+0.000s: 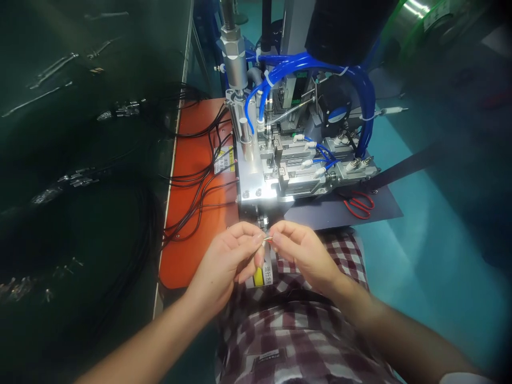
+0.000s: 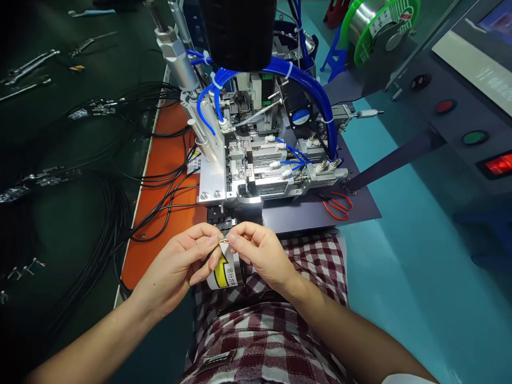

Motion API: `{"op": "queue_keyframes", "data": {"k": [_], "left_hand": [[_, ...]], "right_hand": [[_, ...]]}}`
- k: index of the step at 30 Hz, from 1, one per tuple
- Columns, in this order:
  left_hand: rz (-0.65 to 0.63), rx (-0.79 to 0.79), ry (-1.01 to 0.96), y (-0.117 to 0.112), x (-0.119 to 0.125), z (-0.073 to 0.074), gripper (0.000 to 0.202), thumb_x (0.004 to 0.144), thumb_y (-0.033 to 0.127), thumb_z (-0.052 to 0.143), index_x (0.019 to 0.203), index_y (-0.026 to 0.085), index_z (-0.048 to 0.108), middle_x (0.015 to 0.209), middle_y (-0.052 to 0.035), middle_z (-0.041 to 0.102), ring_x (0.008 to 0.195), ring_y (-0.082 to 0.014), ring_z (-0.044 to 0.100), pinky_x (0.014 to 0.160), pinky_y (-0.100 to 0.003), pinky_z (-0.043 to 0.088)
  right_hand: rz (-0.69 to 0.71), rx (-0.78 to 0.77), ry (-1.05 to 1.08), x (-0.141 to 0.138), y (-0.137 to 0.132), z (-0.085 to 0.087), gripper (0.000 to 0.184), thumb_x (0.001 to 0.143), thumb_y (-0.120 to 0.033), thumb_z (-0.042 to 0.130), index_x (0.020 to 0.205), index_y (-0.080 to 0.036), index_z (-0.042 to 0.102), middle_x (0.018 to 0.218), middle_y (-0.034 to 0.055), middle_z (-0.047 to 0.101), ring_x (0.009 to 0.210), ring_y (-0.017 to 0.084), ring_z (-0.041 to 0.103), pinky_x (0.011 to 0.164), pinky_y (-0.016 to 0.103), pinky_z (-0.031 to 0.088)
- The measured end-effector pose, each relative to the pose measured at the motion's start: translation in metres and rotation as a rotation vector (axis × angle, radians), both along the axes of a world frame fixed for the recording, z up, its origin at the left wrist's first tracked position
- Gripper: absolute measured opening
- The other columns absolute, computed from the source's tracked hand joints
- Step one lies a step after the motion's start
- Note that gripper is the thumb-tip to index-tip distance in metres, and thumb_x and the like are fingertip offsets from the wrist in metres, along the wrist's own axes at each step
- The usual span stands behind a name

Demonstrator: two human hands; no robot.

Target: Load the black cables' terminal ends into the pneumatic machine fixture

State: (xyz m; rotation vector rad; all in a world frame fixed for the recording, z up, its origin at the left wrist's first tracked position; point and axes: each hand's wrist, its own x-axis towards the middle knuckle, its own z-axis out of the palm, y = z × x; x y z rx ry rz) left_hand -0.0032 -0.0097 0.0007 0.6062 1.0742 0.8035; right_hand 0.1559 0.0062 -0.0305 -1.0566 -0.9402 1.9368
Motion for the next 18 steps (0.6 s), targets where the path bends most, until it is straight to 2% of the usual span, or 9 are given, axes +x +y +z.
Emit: {"op": "queue_keyframes", "data": {"k": [11,18], "left_hand": [[-0.023,0.06,0.073,0.0001,0.0016,-0.0013,0.02,0.086,0.034,0.062,0.082,0.015,0.056,0.058,0.0033,0.058,0.038,-0.0005,0.032,0.042,-0.016,0.022],[-0.063,0.066,0.085,-0.0013,0.0007,-0.0027,0.019,0.087,0.034,0.06,0.083,0.016,0.055,0.056,0.0026,0.058,0.037,-0.001,0.03,0.042,-0.017,0.021]], "right_hand": [[0.044,0.027,0.007,0.007,0.0039,0.0028,0.023,0.074,-0.036,0.074,0.078,-0.016,0.063,0.055,-0.007,0.046,0.045,0.005,0.03,0.042,0.02,0.022],[0.126,-0.125,0.089,0.0087,0.009,0.0049,0.025,0.07,-0.036,0.076,0.074,-0.014,0.063,0.051,-0.0078,0.043,0.045,0.005,0.029,0.043,0.021,0.02]]}}
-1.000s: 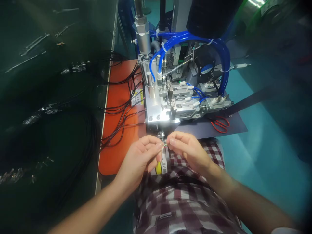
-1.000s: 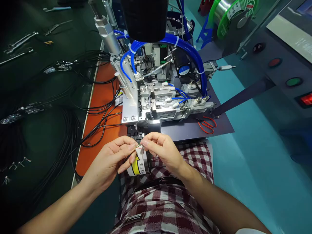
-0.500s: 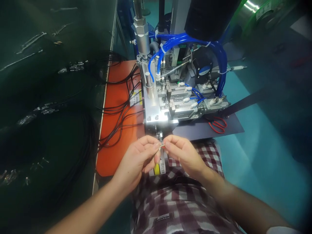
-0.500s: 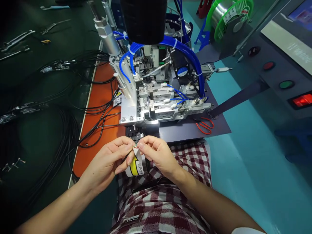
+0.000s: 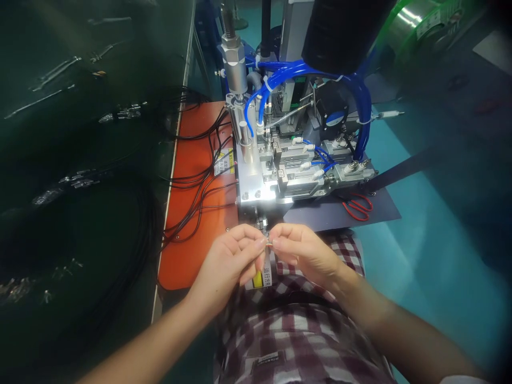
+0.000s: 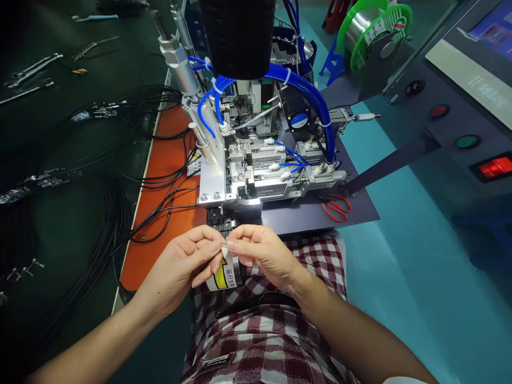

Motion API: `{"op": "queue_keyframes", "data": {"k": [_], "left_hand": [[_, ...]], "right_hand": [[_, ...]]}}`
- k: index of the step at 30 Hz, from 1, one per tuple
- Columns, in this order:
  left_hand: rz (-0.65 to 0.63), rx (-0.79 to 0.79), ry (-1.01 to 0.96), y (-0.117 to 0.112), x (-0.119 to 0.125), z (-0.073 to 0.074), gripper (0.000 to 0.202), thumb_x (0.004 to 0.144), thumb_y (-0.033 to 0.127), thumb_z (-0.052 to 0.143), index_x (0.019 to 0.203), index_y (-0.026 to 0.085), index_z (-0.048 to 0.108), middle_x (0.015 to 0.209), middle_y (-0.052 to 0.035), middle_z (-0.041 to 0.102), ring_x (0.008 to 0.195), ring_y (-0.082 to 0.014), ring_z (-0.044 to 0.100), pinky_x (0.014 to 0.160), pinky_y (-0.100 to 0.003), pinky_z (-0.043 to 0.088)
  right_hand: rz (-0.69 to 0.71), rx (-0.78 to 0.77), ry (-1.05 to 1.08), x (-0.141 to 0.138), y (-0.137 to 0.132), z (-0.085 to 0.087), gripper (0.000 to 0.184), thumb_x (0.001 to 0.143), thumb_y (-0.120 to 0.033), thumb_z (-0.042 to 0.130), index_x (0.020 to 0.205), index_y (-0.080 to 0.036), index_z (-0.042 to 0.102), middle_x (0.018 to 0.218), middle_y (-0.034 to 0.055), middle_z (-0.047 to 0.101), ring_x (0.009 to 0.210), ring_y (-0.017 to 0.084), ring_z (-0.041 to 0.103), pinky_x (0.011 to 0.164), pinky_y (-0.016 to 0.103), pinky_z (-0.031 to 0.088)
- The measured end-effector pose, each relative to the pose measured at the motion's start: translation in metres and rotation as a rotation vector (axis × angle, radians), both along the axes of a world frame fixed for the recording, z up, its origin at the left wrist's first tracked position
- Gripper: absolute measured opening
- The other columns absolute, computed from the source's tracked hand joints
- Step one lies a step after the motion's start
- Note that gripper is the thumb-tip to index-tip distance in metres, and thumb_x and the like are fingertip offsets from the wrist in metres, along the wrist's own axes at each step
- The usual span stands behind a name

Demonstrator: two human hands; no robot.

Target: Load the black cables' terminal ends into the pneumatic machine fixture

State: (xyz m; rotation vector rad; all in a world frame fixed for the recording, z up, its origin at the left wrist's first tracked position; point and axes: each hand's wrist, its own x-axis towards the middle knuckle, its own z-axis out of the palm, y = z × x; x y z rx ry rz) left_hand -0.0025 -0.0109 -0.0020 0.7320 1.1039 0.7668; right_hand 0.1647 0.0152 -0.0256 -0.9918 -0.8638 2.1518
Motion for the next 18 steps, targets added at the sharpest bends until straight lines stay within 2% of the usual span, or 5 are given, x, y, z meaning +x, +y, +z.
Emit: {"op": "queue_keyframes", "data": {"k": [11,14,18], "left_hand": [[-0.009,0.003,-0.06,0.001,-0.001,0.001,0.02,0.087,0.033,0.06,0.081,0.016,0.054,0.055,0.0032,0.058,0.037,-0.0001,0.03,0.041,-0.015,0.018],[-0.046,0.016,-0.04,0.001,-0.002,0.002,0.019,0.086,0.033,0.061,0.081,0.016,0.054,0.052,0.0039,0.057,0.036,-0.0004,0.03,0.039,-0.015,0.018],[-0.113,0.037,0.024,0.0,-0.003,0.002,0.02,0.086,0.035,0.063,0.083,0.017,0.055,0.051,0.0037,0.058,0.036,-0.0017,0.033,0.038,-0.015,0.02]], "right_hand": [[0.01,-0.062,0.047,0.001,-0.001,-0.003,0.023,0.07,-0.032,0.077,0.076,-0.014,0.064,0.055,-0.0069,0.047,0.046,0.004,0.03,0.045,0.021,0.017],[0.045,-0.109,0.064,0.004,0.002,0.0,0.017,0.07,-0.027,0.074,0.073,-0.013,0.065,0.057,-0.0056,0.049,0.046,0.003,0.028,0.044,0.022,0.013],[0.129,-0.091,0.042,0.007,0.009,0.006,0.011,0.07,-0.021,0.068,0.067,-0.011,0.065,0.055,-0.0051,0.049,0.044,0.003,0.025,0.045,0.024,0.01]]}}
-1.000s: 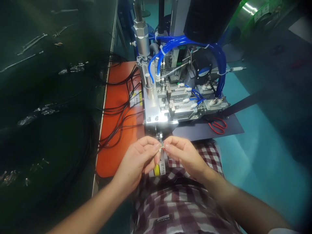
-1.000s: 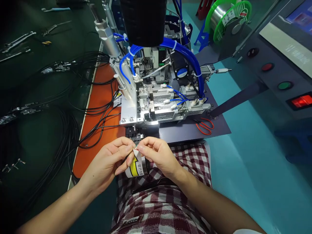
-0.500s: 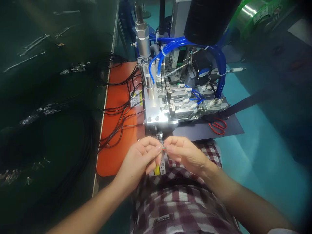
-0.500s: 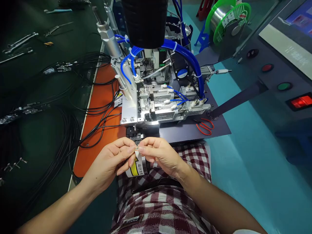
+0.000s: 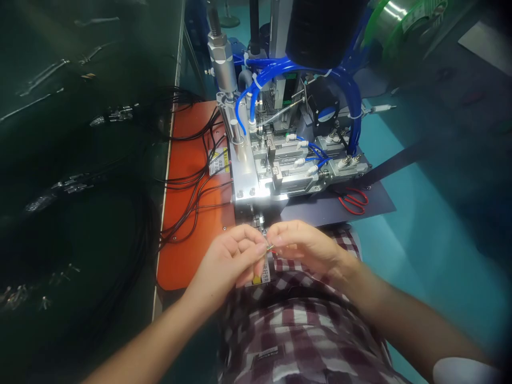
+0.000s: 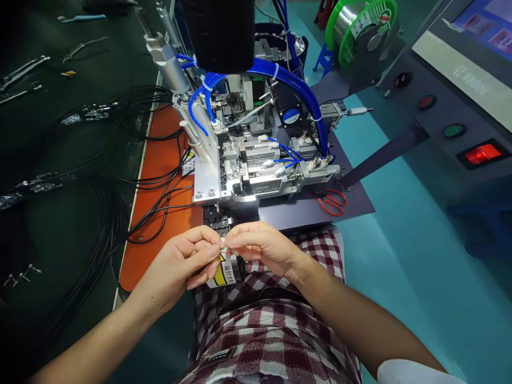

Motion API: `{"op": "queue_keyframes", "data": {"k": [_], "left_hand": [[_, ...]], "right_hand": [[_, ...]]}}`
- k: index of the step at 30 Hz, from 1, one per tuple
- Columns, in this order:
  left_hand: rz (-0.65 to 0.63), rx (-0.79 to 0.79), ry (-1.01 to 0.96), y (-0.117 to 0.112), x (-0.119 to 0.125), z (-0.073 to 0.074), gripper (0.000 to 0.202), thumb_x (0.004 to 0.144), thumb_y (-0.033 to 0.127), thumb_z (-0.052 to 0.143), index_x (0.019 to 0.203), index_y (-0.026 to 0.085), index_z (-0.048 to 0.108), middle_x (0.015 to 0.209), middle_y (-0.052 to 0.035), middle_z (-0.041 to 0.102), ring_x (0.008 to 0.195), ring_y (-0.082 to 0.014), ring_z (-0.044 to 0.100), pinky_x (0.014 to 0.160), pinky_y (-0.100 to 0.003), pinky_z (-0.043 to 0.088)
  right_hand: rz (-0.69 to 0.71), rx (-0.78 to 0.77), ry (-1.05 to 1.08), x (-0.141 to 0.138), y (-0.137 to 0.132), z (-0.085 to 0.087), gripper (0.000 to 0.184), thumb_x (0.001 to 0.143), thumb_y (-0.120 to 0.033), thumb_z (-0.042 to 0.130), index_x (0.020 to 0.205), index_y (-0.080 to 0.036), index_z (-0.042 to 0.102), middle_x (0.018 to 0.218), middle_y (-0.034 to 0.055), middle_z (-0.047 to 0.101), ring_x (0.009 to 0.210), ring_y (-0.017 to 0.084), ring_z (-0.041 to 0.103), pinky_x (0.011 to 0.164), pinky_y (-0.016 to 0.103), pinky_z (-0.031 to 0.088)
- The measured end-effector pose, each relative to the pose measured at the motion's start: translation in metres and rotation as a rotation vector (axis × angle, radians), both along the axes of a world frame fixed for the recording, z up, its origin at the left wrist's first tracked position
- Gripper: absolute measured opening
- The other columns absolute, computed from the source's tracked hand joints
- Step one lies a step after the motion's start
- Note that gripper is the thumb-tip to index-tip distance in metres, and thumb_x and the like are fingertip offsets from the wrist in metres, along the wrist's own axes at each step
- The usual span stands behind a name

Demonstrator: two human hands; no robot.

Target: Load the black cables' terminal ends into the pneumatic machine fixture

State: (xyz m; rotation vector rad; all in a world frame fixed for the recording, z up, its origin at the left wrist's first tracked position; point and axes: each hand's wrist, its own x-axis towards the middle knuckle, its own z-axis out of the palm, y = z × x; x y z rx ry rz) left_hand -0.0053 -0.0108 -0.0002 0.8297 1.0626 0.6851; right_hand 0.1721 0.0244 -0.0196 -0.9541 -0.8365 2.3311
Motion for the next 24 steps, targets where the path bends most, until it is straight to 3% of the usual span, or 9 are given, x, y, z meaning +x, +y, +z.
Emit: {"op": "queue_keyframes", "data": {"k": [8,12,24], "left_hand": [[-0.028,-0.036,0.044,-0.003,0.002,0.001,0.021,0.083,0.034,0.065,0.079,0.014,0.059,0.05,0.0038,0.056,0.036,-0.0017,0.034,0.037,-0.015,0.023],[0.042,-0.025,0.028,-0.001,0.003,0.003,0.019,0.085,0.031,0.064,0.078,0.014,0.058,0.049,0.0051,0.054,0.036,-0.0007,0.032,0.038,-0.014,0.022],[0.08,-0.055,-0.095,0.0,0.0,0.001,0.019,0.087,0.03,0.06,0.079,0.015,0.052,0.051,0.0057,0.054,0.036,0.0007,0.028,0.04,-0.015,0.017]], "right_hand": [[0.03,0.197,-0.111,0.005,0.004,0.009,0.023,0.073,-0.034,0.071,0.071,-0.013,0.061,0.055,-0.0061,0.046,0.048,0.005,0.027,0.046,0.023,0.014],[-0.054,0.277,-0.14,0.007,0.001,0.005,0.023,0.079,-0.036,0.066,0.075,-0.014,0.059,0.059,-0.0058,0.046,0.049,0.005,0.028,0.046,0.023,0.015],[-0.082,0.225,-0.013,-0.006,-0.009,-0.007,0.025,0.078,-0.037,0.071,0.079,-0.014,0.06,0.063,-0.0062,0.048,0.048,0.003,0.031,0.046,0.021,0.017]]}}
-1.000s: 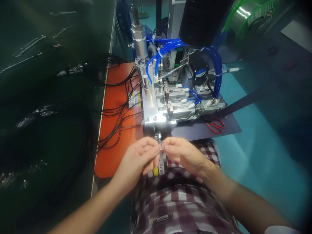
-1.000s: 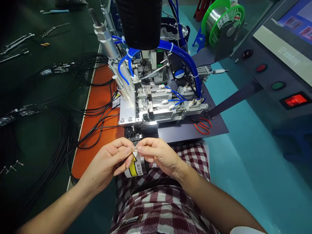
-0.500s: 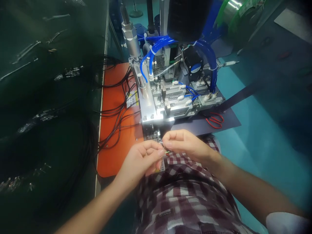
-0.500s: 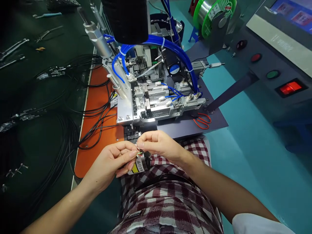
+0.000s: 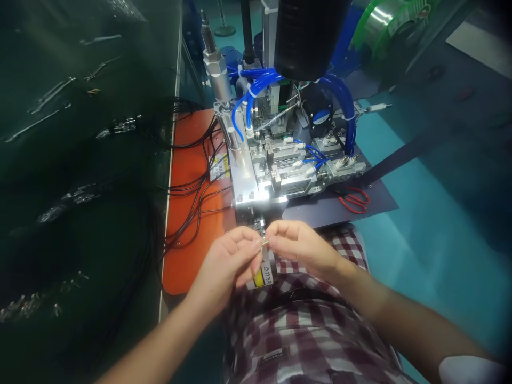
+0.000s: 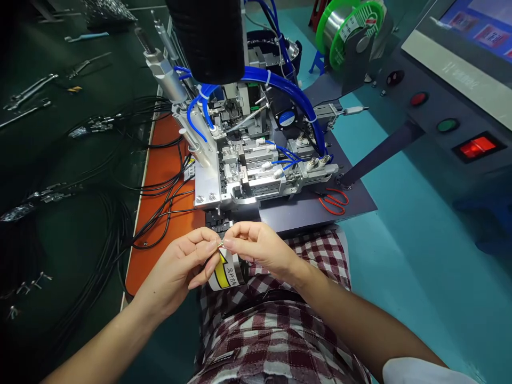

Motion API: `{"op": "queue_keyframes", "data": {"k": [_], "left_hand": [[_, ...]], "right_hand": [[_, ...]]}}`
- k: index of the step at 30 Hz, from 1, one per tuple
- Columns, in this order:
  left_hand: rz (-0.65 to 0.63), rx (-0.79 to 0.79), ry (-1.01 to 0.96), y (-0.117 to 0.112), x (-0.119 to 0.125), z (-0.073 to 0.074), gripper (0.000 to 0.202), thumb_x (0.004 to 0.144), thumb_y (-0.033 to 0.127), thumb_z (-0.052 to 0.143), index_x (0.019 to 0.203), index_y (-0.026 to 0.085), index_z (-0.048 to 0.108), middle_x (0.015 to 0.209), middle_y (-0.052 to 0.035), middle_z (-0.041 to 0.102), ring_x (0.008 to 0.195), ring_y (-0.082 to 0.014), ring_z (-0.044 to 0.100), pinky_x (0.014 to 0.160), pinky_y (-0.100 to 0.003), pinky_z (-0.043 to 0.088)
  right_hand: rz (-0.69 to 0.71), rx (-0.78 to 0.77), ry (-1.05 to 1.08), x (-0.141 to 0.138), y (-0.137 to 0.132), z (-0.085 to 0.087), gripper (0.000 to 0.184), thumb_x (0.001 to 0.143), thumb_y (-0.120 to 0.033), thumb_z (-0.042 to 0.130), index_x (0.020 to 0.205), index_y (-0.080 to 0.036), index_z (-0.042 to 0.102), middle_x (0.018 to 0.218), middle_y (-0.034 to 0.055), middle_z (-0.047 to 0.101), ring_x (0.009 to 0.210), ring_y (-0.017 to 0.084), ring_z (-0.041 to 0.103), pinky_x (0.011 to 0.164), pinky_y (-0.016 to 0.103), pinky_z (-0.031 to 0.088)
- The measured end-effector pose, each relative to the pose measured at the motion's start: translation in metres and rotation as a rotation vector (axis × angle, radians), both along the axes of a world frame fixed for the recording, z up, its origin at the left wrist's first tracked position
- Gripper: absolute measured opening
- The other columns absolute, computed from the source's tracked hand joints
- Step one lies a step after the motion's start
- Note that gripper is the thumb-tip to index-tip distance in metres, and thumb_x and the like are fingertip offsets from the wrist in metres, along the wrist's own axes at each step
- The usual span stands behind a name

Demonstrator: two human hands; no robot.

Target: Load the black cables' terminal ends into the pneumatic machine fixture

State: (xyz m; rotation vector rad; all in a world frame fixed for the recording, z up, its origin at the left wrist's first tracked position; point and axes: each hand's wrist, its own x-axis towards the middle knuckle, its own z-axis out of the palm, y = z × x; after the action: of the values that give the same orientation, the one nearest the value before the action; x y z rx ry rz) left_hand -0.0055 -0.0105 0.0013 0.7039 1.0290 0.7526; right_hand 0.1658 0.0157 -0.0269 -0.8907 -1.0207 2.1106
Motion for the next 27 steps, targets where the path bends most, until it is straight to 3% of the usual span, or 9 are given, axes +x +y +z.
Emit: {"op": "queue_keyframes", "data": {"k": [8,14,27], "left_hand": [[-0.008,-0.033,-0.054,0.0033,-0.0019,-0.0011,0.018,0.087,0.03,0.059,0.08,0.016,0.051,0.05,0.0059,0.051,0.036,-0.0008,0.027,0.039,-0.017,0.015],[-0.018,-0.037,-0.055,0.0027,-0.0025,-0.0003,0.019,0.087,0.031,0.059,0.08,0.016,0.051,0.05,0.0059,0.051,0.036,-0.0005,0.027,0.039,-0.016,0.015],[-0.003,-0.053,-0.065,0.0025,-0.0033,-0.0017,0.017,0.087,0.031,0.058,0.081,0.016,0.051,0.05,0.0057,0.05,0.036,-0.001,0.026,0.039,-0.017,0.014]], "right_hand": [[-0.033,-0.038,0.05,-0.0052,-0.0033,-0.0018,0.021,0.081,-0.033,0.069,0.077,-0.015,0.059,0.055,-0.0088,0.042,0.046,0.004,0.028,0.044,0.022,0.018],[-0.071,-0.094,0.05,-0.0061,-0.0033,0.0003,0.027,0.08,-0.038,0.069,0.077,-0.013,0.06,0.063,-0.0054,0.049,0.049,0.004,0.03,0.047,0.021,0.019],[-0.095,-0.061,0.025,-0.0087,-0.0065,-0.0023,0.024,0.08,-0.035,0.069,0.078,-0.014,0.059,0.059,-0.0075,0.045,0.046,0.003,0.027,0.043,0.02,0.016]]}}
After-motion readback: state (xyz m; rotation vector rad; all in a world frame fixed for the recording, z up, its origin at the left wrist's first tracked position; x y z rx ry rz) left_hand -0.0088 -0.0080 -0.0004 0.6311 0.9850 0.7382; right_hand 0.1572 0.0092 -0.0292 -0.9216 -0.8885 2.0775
